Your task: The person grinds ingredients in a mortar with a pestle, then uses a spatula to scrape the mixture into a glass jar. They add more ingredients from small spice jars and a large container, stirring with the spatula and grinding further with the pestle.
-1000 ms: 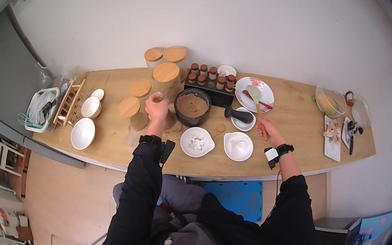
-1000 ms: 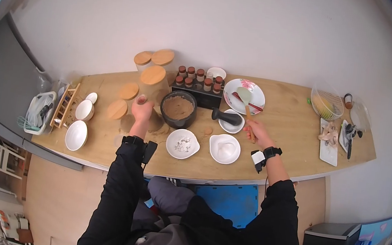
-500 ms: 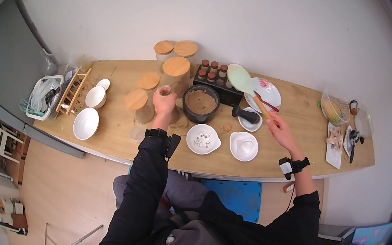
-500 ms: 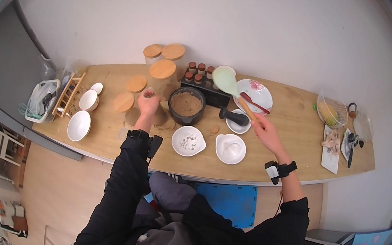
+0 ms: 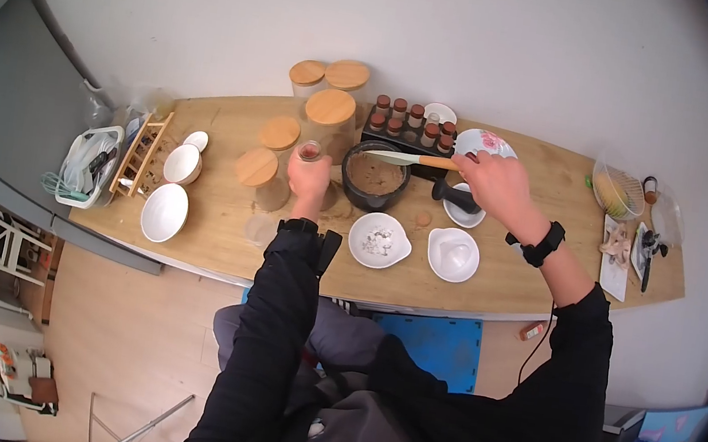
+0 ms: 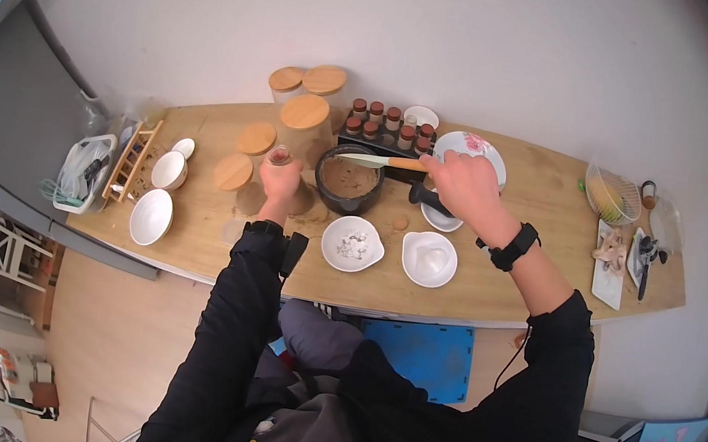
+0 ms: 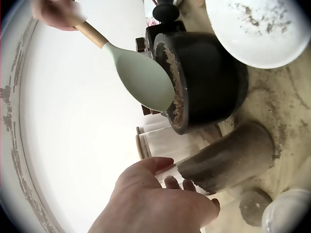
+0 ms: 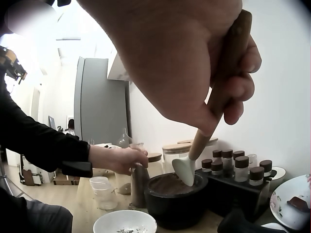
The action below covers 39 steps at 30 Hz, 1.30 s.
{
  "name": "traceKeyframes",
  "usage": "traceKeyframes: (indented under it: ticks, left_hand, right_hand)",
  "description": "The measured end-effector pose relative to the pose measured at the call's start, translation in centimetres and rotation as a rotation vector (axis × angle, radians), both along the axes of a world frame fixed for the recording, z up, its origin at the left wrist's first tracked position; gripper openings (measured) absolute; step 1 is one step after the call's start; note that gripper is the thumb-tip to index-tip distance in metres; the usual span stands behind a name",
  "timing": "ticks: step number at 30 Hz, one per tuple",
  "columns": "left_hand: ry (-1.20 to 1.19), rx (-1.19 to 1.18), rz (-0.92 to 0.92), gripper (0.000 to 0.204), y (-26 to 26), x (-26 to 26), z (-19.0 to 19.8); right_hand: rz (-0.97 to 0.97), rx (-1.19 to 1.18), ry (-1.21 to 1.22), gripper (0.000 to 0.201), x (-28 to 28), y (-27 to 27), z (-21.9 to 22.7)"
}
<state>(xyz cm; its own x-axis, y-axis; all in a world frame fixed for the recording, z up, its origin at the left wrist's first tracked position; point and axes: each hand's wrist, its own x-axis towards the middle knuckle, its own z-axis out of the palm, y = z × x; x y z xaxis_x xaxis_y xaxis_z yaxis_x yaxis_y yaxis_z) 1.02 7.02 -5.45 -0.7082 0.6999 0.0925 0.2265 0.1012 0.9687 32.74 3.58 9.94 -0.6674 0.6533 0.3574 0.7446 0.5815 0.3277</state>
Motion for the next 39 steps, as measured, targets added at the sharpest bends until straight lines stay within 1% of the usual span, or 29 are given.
traceKeyframes:
  ticks: [5,8,11,14,17,20,24,26,29,32,35,39]
  left_hand:
    - [0.015,-0.005,-0.011,0.029,-0.2,0.0,0.0]
    - [0.016,0.000,-0.013,0.030,-0.1,0.0,0.1]
    - [0.020,0.011,-0.015,0.030,-0.1,0.0,-0.1]
    - [0.012,0.013,-0.023,0.031,0.0,-0.1,-0.2]
    - [0.006,0.012,-0.027,0.032,-0.1,0.0,-0.1]
    - [0.008,0.002,-0.031,0.033,0.0,-0.1,-0.2]
    - [0.009,0.002,-0.039,0.034,-0.1,-0.1,-0.2]
    - [0.012,0.023,-0.044,0.035,0.3,-0.3,-0.9]
    - [0.016,0.017,-0.045,0.035,0.4,-0.4,-1.1]
    - [0.008,0.008,-0.054,0.035,0.3,-0.4,-1.1]
    - [0.005,0.011,-0.051,0.035,0.2,-0.3,-0.9]
    - [0.009,-0.036,-0.034,0.035,-0.2,-0.1,-0.1]
  right_hand:
    - [0.088,0.152,-0.041,0.024,-0.8,1.6,1.0]
    - [0.003,0.050,-0.061,0.025,-1.8,1.9,1.7]
    - [0.022,0.052,-0.071,0.024,-2.4,3.0,1.8]
    - [0.019,0.004,-0.081,0.023,-3.2,3.6,2.5]
    - [0.092,-0.030,-0.106,0.022,-3.8,4.3,2.9]
    - [0.108,-0.069,-0.148,0.022,-4.3,4.7,2.9]
    - [0.145,-0.047,-0.160,0.022,-3.8,4.5,2.3]
    - [0.148,-0.044,-0.160,0.022,-3.4,4.4,2.2]
    - [0.104,-0.056,-0.157,0.022,-3.2,4.2,3.5]
    - [0.084,-0.006,-0.146,0.021,-3.7,4.2,4.9]
    - [0.131,-0.002,-0.123,0.018,-4.1,4.6,5.1]
    - [0.091,-0.017,-0.166,0.019,-4.8,5.0,5.3]
